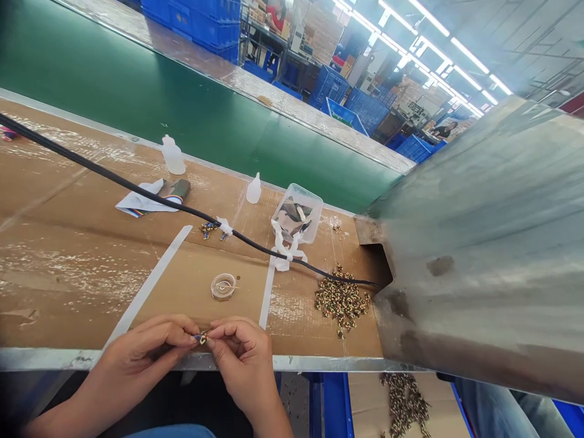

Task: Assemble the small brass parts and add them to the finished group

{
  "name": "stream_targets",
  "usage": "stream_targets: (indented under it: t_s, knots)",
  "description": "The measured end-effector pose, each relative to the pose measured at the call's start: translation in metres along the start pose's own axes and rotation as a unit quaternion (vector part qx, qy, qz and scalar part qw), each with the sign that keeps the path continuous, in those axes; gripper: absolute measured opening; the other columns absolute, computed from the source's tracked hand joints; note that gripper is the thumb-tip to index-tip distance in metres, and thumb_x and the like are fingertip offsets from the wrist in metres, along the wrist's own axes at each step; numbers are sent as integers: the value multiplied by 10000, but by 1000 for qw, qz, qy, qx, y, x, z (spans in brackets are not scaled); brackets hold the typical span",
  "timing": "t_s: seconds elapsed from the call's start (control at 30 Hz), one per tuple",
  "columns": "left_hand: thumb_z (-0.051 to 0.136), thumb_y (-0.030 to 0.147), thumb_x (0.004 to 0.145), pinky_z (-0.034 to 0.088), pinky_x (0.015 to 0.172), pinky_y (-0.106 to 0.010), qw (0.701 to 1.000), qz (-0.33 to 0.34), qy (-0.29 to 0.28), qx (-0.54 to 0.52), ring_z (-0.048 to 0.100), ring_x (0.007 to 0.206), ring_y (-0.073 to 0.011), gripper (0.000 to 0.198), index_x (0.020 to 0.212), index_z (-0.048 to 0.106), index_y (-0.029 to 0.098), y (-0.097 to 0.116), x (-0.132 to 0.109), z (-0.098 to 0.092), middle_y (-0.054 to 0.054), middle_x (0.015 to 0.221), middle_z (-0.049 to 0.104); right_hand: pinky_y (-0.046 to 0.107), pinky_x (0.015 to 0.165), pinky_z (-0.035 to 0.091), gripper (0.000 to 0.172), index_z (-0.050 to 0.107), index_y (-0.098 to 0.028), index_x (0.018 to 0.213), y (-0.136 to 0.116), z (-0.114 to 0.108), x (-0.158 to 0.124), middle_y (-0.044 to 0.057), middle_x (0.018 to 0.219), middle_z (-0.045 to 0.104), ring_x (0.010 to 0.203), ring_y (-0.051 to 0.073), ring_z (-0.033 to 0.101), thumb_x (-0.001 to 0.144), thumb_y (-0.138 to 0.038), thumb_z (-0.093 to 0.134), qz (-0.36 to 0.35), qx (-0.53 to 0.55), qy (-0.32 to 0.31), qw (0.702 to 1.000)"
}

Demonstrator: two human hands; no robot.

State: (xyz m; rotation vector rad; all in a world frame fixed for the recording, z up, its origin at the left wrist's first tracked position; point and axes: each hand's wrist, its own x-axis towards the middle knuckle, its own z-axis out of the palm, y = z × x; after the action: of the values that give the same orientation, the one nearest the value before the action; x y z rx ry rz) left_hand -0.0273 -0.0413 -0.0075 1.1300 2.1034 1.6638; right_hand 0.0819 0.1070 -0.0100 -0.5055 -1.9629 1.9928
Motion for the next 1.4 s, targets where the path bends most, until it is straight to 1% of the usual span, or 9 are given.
stream_targets:
  t_s: [0.2,0.37,0.7,1.0,1.1,1.23,1.33,1.4]
  knots:
    - [549,81,822,518,689,-113,1000,7,-14,2,675,745,-80,206,744,642,247,-2,-1,0,47,790,679,281,797,552,88,757,-207,855,3,0,0,86,968,700,927,203,679,803,-149,716,2,12,2,1000]
    - [556,96,845,530,702,-140,999,-7,-35,-9,670,770,-93,179,788,628,249,-6,-1,2,51,795,684,273,790,552,79,758,-206,854,1,1,0,85,967,704,927,202,685,809,-158,715,4,8,10,1000]
    - [570,124,857,519,702,-149,999,-22,-32,-9,657,770,-96,149,794,618,251,-10,-4,3,53,803,674,293,813,539,75,765,-213,859,1,-1,1,78,954,714,918,203,684,814,-177,718,-1,-10,9,1000]
    - [558,174,867,497,626,-141,998,-42,-36,-13,639,676,-93,124,769,593,240,-8,-4,2,51,740,660,286,823,522,89,761,-225,854,-1,-1,2,69,929,718,919,200,678,825,-180,689,-21,-44,4,999]
    - [564,197,859,494,594,-140,998,-58,-35,-8,633,634,-95,123,747,601,236,-7,-4,2,49,706,656,295,803,534,81,760,-227,868,4,1,2,78,930,712,901,205,678,838,-214,686,-27,-35,3,999]
    - [571,252,861,478,543,-139,995,-83,-46,4,622,574,-97,144,726,619,235,-6,-4,2,53,648,644,290,718,569,113,763,-225,904,10,3,-1,93,926,697,850,206,680,862,-295,684,-35,-6,10,999]
    - [582,316,861,472,536,-152,994,-90,-33,45,614,560,-107,170,717,621,233,-8,2,-6,51,620,629,278,661,589,157,766,-217,908,9,-3,-3,97,931,684,773,189,690,872,-341,675,-31,3,34,999]
    - [584,366,854,485,560,-174,993,-92,-9,79,627,583,-125,185,732,623,233,-11,12,-17,42,636,645,272,636,598,179,768,-212,899,5,-11,-4,92,928,676,713,177,696,861,-367,688,-25,11,79,997]
